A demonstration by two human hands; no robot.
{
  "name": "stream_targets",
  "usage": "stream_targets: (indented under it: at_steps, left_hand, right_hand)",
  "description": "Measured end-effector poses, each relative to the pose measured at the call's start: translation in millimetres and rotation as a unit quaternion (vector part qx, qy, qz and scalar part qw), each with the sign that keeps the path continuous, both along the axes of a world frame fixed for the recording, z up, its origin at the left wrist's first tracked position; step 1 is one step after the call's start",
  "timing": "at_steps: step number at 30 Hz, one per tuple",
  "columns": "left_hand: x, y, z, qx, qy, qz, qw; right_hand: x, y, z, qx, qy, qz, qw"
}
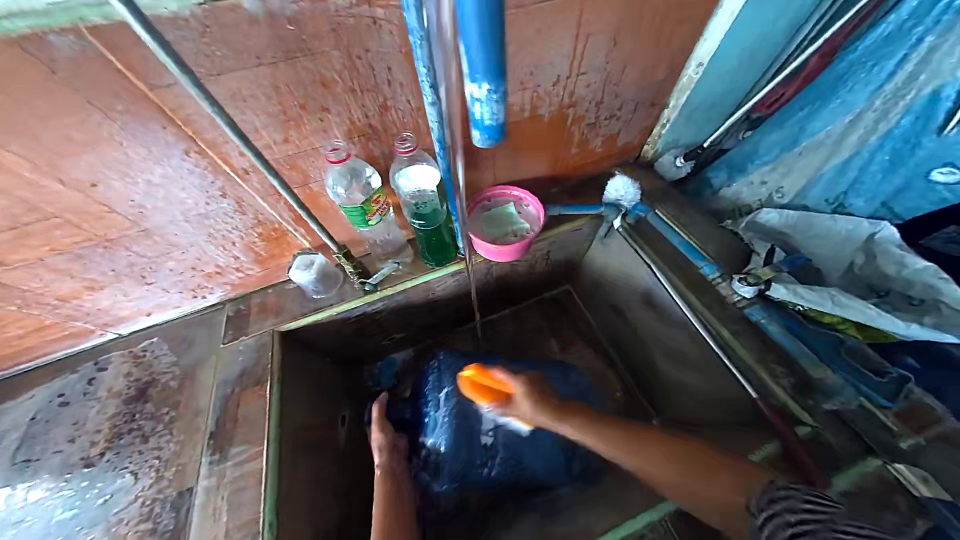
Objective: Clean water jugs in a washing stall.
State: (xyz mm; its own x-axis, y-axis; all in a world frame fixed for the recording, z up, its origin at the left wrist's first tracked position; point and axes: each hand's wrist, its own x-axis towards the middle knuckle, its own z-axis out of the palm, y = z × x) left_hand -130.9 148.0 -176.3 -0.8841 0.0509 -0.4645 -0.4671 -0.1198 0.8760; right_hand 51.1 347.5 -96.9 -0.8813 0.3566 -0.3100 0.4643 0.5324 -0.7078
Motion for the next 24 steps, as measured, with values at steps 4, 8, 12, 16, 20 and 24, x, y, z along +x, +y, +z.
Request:
stream_targets:
  at_steps: [4, 8, 12, 16, 20, 24]
  left_hand:
    - [4.6, -20.8, 9.0, 0.114, 0.055, -0.154, 0.980]
    - [3.4, -43.3, -12.8, -0.003, -0.020, 0.053, 0.998]
    - [5.0, -0.9, 14.7, 0.024, 0.034, -0.050, 0.998]
    - [9.7, -14.0, 23.3, 0.166, 0.071, -0.227, 0.957]
    - [18.1, -37.6, 19.5, -0.043, -0.001, 0.029, 0.999]
    - [10.9, -15.5, 9.4, -0.039, 0.003, 0.040, 0.998]
  right_hand:
    - [-21.7, 9.8, -7.5, -0.031, 0.046, -0.055, 0.997]
    - [51.3, 63.4, -65.2, -0.020, -0.176, -0.134, 0.975]
    - [-10.2, -13.7, 19.2, 0.025, 0.014, 0.036, 0.999]
    - [-67.6, 3.1, 50.7, -0.001, 0.002, 0.057, 0.998]
    - [17.3, 53.3, -58.7, -0.053, -0.108, -0.157, 0.980]
    - [10.0, 8.6, -6.5, -0.002, -0.098, -0.049, 0.994]
